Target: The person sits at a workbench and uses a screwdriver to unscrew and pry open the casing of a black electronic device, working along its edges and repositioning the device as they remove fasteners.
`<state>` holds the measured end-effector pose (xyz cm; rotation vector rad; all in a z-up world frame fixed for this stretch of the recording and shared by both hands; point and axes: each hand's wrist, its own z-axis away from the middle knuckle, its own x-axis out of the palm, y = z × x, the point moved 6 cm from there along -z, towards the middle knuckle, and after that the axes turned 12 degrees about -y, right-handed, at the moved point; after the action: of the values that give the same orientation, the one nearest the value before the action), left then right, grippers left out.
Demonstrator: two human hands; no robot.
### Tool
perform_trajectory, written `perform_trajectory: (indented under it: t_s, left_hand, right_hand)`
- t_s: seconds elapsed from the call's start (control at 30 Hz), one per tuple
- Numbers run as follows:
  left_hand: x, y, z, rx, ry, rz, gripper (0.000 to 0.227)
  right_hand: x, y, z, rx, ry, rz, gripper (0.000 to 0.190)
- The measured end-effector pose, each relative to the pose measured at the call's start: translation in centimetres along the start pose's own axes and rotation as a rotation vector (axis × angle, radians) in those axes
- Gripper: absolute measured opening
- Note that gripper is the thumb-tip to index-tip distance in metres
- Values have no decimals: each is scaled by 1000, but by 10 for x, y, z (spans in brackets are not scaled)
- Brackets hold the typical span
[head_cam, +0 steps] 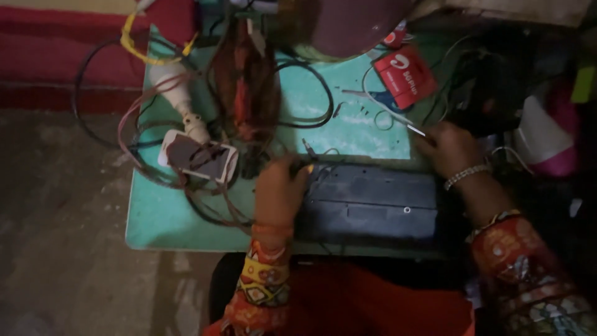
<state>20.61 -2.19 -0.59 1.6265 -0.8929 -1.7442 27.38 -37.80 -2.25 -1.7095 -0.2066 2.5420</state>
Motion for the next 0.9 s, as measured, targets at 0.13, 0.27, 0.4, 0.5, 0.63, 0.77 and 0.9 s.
perform_trajectory:
  t_s: [0.13,0.27,0.4,0.5,0.63,0.77,0.9]
  left_hand:
    - [1,-6,2,36,5,10,20]
    - [-5,-10,8,57,21,144,21]
    - [-14,-4,14,85,31,72,26]
    - [-31,-3,33,62,49,156,22]
    - [-24,-27,72,-189,-110,83,40]
    - [-1,-43,105,-59,-175,97,29]
    - [24,-42,120,122,-70,200,19]
  right_hand:
    - [12,24,-14,-79,-17,-42,32]
    - [-9,15,41,-179,269,-91,31]
    - [60,85,123,-159,447,-969,4]
    - [14,-64,196,214,518,-1059,7]
    - [27,-91,215,209,452,-1052,14]
    - [36,-116,211,378,328,-1155,10]
    - [58,-129,205,305,246,-1331,12]
